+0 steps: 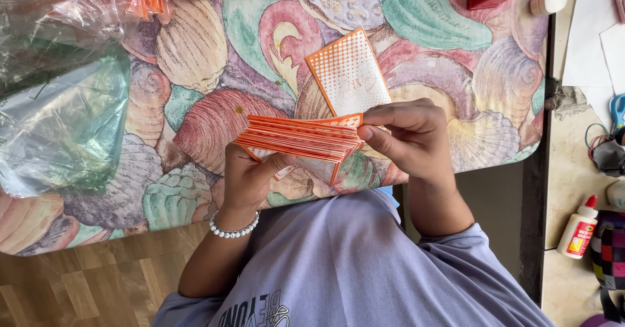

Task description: The person applies glue to the edge of a paper sleeve, folds it to seal the edge, and then counts and sorts a stack of similar paper sleeves by hand.

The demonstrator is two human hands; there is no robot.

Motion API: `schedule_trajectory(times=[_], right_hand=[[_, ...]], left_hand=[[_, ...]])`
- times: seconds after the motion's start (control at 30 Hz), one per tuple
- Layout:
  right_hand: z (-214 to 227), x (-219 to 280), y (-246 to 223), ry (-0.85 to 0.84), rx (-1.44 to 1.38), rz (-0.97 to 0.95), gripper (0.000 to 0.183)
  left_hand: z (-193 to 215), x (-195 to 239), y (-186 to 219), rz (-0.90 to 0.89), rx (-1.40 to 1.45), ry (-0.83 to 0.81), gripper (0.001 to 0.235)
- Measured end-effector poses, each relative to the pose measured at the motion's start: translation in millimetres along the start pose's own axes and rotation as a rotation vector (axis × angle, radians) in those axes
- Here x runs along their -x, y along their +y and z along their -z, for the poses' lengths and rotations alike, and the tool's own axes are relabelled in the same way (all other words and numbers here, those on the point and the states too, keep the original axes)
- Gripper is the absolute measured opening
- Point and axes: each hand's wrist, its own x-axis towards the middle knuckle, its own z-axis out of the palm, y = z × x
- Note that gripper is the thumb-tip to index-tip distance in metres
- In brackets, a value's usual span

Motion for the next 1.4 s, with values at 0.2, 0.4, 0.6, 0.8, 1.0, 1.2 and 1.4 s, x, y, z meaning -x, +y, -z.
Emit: schedule_trajectory(times=[0.2, 0.4, 0.6, 0.8, 1.0, 1.2, 1.4], right_hand=[[3, -5, 5, 0.183, 0.127, -0.013, 0.013], [40, -12, 48, 0.397, 0.251, -0.119, 0.022], [45, -20, 65, 0.225, 0.577, -0.135, 0.016], [-13, -11, 16, 0.102, 0.384, -0.070, 0.030], [-35, 6, 11, 0.202, -0.018, -0.304, 0.027], [-21, 13, 25, 0.349, -0.031, -0.327, 0.041], [3, 4, 32, 0.498, 0.143, -0.115, 0.042]], left_hand=[[12, 4, -28, 0.052, -0.026, 0.061, 0.014], [2, -6, -3, 0.181, 0.052, 0.133, 0.016], [-4, -10, 16, 0.252, 0.220, 0.169, 0.025], [-5, -7, 12, 0.213, 0.175, 0.145, 0.021], [8, 1, -2, 0.198, 0.090, 0.135, 0.017], [8, 6, -4, 0.177, 0.057, 0.130, 0.019], [16, 7, -7, 0.169, 0.089, 0.125, 0.021]])
